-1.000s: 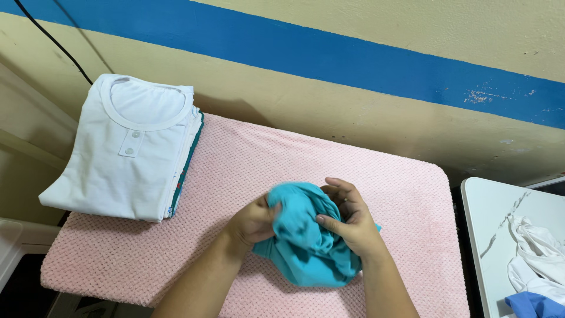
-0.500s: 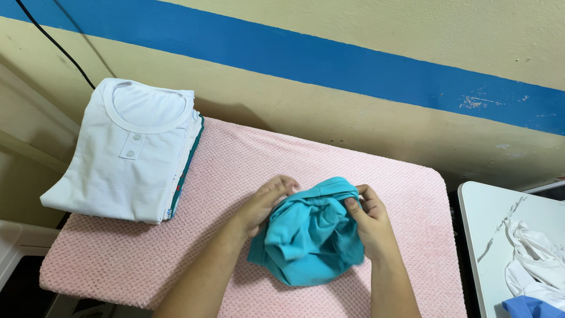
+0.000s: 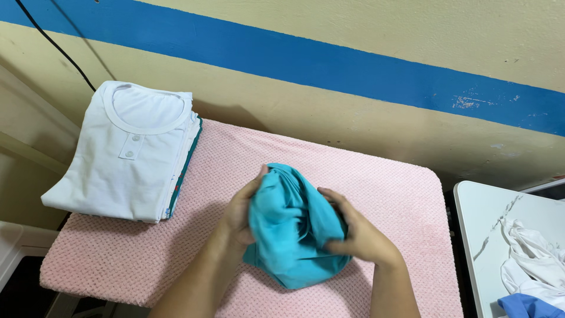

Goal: The person folds several t-shirts one by one on a pink mat. They smooth each shirt, fold the sides and bottom, then stack the folded shirts on the left side of the mat.

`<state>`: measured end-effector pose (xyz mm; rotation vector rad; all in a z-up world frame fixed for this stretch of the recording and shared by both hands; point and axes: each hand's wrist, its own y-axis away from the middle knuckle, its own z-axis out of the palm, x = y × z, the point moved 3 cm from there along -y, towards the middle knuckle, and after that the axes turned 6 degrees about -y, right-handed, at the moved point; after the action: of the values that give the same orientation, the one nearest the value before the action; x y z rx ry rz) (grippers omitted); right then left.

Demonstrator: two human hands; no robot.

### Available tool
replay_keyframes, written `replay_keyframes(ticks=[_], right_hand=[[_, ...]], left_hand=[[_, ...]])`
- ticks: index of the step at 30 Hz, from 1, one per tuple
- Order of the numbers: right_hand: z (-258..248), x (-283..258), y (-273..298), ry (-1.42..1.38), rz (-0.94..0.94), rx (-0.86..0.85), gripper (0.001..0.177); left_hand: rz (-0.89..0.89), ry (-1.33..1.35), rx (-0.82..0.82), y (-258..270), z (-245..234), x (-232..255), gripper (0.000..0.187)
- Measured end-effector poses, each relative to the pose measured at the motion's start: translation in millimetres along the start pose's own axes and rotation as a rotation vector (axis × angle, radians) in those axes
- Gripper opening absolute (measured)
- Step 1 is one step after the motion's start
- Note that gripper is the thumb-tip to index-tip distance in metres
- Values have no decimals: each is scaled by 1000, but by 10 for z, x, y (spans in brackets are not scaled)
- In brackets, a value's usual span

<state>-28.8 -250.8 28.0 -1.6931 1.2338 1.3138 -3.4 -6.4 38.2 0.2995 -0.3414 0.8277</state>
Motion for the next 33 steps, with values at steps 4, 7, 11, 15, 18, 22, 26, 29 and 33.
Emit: replay_keyframes(ticks=[4, 7, 11, 15, 18, 22, 26, 29, 33], right_hand=[[-196, 277, -81, -594, 73, 289, 38], [-281, 361, -104, -933, 36, 414, 26], [-197, 221, -50, -147, -138, 696, 30], [76, -33, 36, 146, -271, 698, 13], [368, -159, -25, 381, -29, 542, 40], [544, -222, -74, 472, 87, 477, 27], [540, -110, -53, -69, -84, 476, 17], [535, -18, -24, -470, -150, 381, 16], [443, -3, -7, -939, -92, 223, 13]], left_hand=[[-41, 12, -29, 223, -15, 95, 58], [-36, -99, -2, 363, -58, 95, 63], [-49, -436, 142, 400, -214, 38, 45], [-42, -472, 194, 394, -376, -17, 43], [-82, -414, 153, 433, -456, -82, 43], [-9, -693, 260, 400, -412, -145, 42], [744, -1765, 479, 470, -22, -40, 72], [990, -2013, 360, 436, 241, -73, 61], [545, -1610, 321, 203, 219, -82, 24]])
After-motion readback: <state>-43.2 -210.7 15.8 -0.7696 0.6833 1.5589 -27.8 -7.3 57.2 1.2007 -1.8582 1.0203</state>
